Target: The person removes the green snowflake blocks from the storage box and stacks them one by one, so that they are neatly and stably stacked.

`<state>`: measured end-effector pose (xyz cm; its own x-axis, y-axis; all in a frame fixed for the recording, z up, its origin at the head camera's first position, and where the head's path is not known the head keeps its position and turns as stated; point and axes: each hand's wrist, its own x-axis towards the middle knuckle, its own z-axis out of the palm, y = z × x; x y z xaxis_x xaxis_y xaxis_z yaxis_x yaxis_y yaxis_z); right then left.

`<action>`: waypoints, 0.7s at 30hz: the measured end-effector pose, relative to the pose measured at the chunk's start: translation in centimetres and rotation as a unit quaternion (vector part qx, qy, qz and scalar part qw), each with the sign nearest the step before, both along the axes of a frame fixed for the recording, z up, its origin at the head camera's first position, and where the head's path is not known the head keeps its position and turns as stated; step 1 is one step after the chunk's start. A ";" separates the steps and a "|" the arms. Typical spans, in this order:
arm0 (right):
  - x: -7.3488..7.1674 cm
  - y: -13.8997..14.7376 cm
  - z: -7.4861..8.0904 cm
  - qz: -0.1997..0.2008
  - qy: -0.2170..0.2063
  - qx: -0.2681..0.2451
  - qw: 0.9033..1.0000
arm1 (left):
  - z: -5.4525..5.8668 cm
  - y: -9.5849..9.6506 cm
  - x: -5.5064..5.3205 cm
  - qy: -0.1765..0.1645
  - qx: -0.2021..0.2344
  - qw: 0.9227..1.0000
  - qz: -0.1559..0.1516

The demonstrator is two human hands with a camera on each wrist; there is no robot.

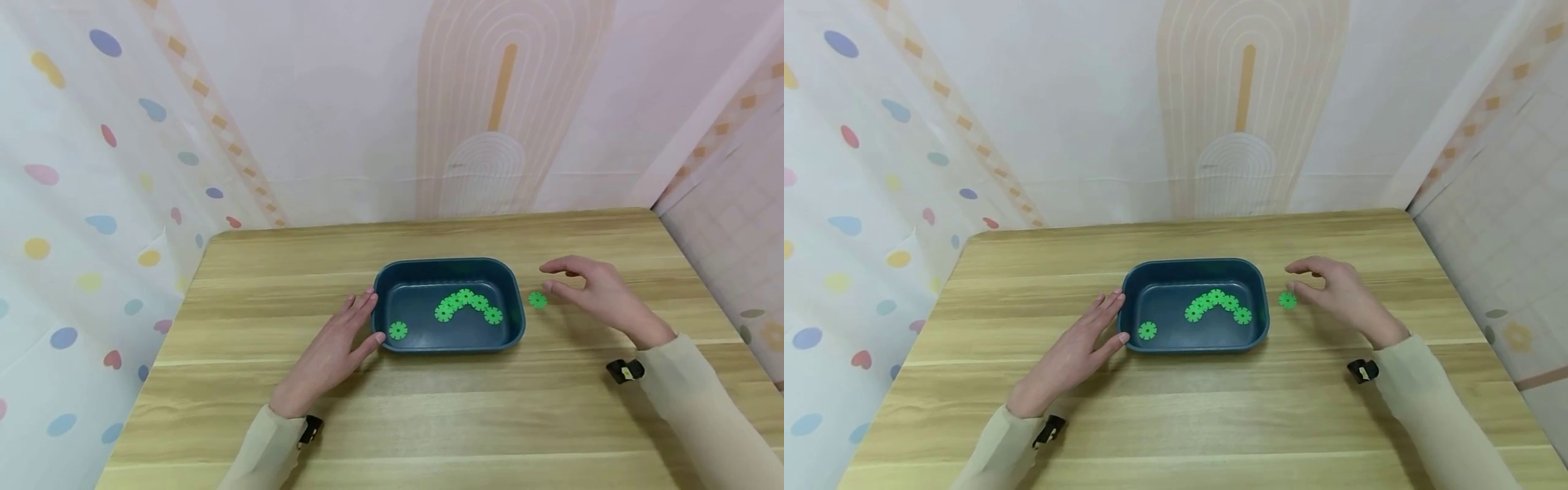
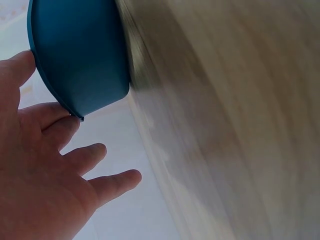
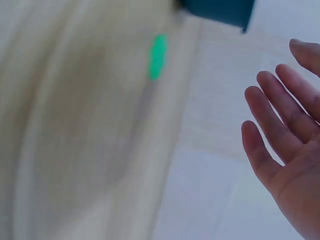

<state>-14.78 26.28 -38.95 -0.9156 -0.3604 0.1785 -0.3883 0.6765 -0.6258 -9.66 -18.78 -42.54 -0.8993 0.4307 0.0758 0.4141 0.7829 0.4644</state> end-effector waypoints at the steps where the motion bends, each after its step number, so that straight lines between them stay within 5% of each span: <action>1: 0.1 -0.2 0.2 0.000 0.012 -0.001 1.000 | 0.0 0.0 0.0 0.000 0.000 1.000 0.000; 21: 0.7 -6.4 4.0 0.081 0.075 -0.063 0.992 | -0.1 0.0 0.0 -0.001 0.001 1.000 0.008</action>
<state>-14.07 19.93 -34.93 -0.8071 -0.4669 0.3613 -0.5807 0.5179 -0.6281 -9.65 -18.74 -42.59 -0.9060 0.4167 0.0749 0.4011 0.7881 0.4669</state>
